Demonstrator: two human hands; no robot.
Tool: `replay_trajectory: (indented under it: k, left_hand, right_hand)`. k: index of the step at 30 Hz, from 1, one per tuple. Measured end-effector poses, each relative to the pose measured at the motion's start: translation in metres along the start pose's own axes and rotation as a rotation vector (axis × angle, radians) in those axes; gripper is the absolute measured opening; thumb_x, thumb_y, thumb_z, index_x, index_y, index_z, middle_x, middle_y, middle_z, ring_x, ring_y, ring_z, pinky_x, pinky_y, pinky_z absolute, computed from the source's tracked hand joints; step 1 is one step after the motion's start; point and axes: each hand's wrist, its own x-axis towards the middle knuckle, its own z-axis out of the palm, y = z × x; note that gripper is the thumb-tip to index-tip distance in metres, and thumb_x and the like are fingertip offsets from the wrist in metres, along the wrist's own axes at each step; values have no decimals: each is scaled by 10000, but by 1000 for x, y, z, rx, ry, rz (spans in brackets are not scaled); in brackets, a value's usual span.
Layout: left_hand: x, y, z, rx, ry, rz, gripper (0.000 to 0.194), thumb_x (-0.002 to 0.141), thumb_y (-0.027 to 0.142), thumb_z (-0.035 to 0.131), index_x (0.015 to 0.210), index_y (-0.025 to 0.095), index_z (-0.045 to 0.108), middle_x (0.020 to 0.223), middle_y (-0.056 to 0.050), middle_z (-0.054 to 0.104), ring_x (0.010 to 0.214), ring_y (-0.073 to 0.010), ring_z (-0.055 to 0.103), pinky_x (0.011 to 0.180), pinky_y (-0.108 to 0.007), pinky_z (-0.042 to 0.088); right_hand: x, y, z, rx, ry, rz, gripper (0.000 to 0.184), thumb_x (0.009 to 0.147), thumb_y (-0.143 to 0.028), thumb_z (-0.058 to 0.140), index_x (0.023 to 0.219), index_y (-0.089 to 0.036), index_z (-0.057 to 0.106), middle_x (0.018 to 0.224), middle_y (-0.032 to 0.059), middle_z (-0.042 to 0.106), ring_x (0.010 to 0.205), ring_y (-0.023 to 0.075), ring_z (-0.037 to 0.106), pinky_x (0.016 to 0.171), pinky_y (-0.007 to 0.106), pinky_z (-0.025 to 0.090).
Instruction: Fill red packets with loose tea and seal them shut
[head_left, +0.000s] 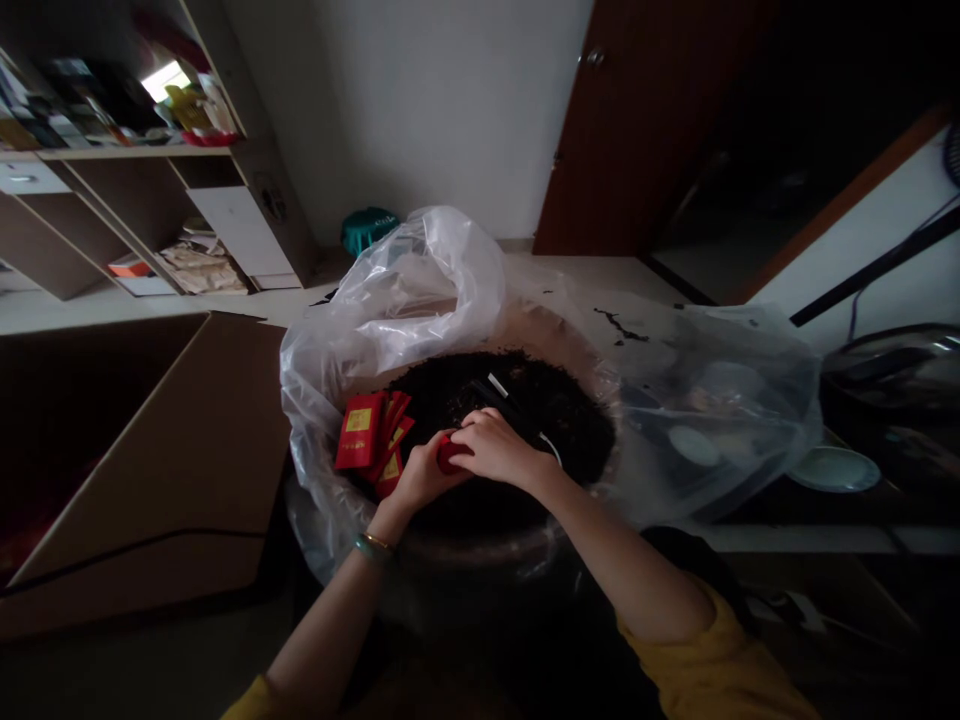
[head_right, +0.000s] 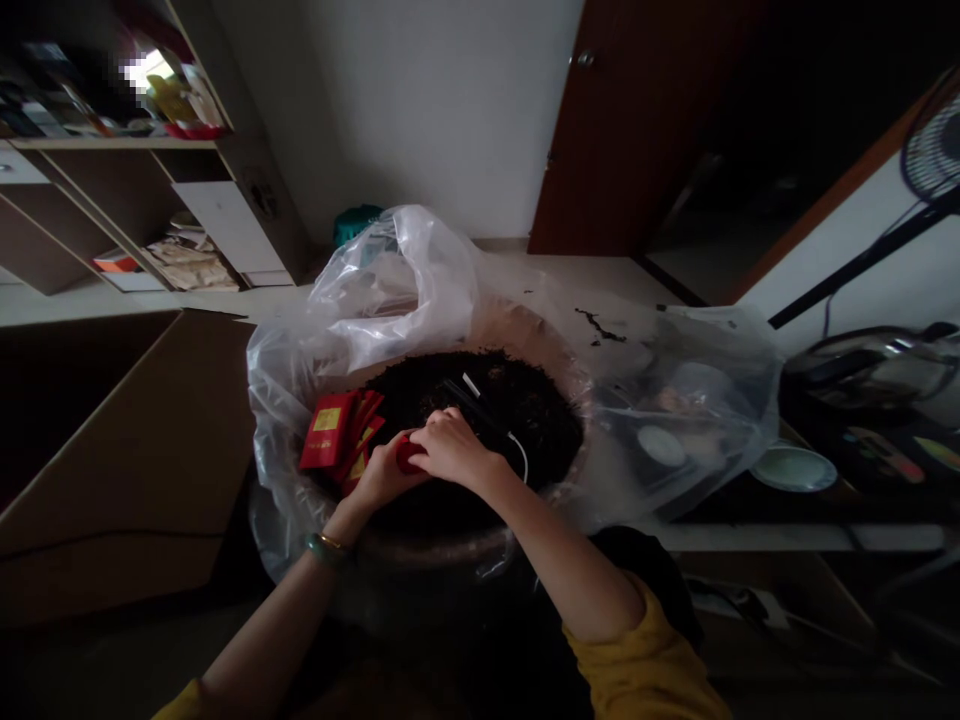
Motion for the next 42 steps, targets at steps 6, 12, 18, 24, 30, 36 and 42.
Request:
replay_trajectory:
  k: [6, 12, 18, 24, 30, 36, 42]
  left_hand:
    - [4, -4, 1, -56, 73, -64, 417, 562, 416, 807, 835, 161, 623, 694, 19, 661, 623, -135, 570, 590, -234, 477]
    - [7, 7, -8, -326, 120, -190, 513, 479, 472, 835, 790, 126, 619, 692, -8, 659, 616, -142, 574, 568, -242, 471]
    - [13, 19, -16, -606, 146, -293, 494, 639, 610, 684, 758, 131, 665, 629, 7, 651, 540, -105, 545, 502, -205, 426]
    - [18, 17, -8, -737, 125, -386, 470, 614, 588, 714, 699, 130, 653, 577, 15, 630, 483, -92, 523, 469, -209, 401]
    - [17, 20, -6, -811, -67, -420, 606, 478, 449, 851, 931, 128, 607, 750, -31, 697, 632, -177, 666, 605, -282, 530]
    - [14, 19, -6, -761, -78, -383, 584, 460, 382, 870, 900, 127, 583, 713, -11, 684, 570, -146, 644, 581, -267, 541]
    - [11, 16, -5, -596, -256, -261, 643, 503, 358, 845, 1040, 120, 582, 758, -13, 668, 591, -119, 587, 578, -244, 494]
  right_hand:
    - [1, 5, 0, 102, 115, -49, 77, 826, -212, 657, 810, -174, 723, 766, 58, 674, 859, 192, 591, 835, 333, 428]
    - [8, 16, 13, 456, 392, 155, 332, 752, -213, 721, 1079, -187, 669, 909, 41, 654, 698, 120, 584, 679, 259, 482]
    - [13, 24, 20, 566, 338, 190, 90, 783, -248, 688, 737, -185, 731, 740, 15, 709, 678, 134, 625, 665, 254, 464]
    - [14, 31, 24, 579, 357, 232, 89, 775, -243, 689, 731, -184, 738, 748, 18, 726, 684, 145, 641, 671, 259, 474]
    - [16, 36, 26, 607, 405, 304, 133, 789, -279, 658, 758, -176, 736, 772, 32, 734, 692, 164, 647, 694, 280, 493]
    - [14, 42, 16, 718, 458, 211, 235, 879, -283, 517, 902, -163, 718, 937, 73, 725, 859, 188, 660, 814, 343, 503]
    - [-1, 56, -5, 787, -15, 136, 277, 802, -143, 524, 987, -169, 728, 924, 52, 737, 832, 174, 656, 794, 332, 514]
